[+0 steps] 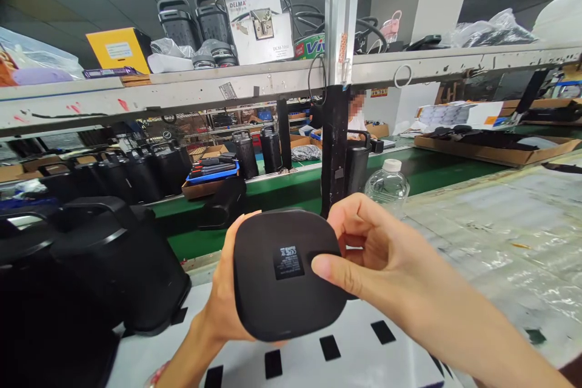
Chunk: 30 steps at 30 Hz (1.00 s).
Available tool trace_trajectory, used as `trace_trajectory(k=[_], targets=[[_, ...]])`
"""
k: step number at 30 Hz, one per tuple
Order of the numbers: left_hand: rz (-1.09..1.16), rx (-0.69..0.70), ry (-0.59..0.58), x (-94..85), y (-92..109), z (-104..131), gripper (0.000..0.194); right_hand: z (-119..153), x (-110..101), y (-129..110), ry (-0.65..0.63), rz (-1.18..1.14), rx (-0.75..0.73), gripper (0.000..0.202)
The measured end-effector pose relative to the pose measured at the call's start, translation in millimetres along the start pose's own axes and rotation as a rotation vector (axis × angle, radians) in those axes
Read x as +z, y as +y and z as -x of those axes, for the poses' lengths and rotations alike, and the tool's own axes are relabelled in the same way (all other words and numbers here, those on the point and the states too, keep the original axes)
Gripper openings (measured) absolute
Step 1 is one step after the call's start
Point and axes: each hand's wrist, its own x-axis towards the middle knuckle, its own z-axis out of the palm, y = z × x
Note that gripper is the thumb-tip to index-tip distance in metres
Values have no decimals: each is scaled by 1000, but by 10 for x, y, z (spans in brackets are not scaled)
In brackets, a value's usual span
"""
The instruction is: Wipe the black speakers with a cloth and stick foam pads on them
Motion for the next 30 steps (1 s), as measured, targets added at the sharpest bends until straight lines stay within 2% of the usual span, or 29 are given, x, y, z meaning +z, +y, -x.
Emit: trace_trajectory(k=[8, 30], targets=[[16, -22, -13, 4, -22, 20, 150, 2, -9, 17, 11, 12, 20, 32], [2, 2, -14, 4, 5, 8, 145, 52, -13, 47, 26, -9, 45, 35]])
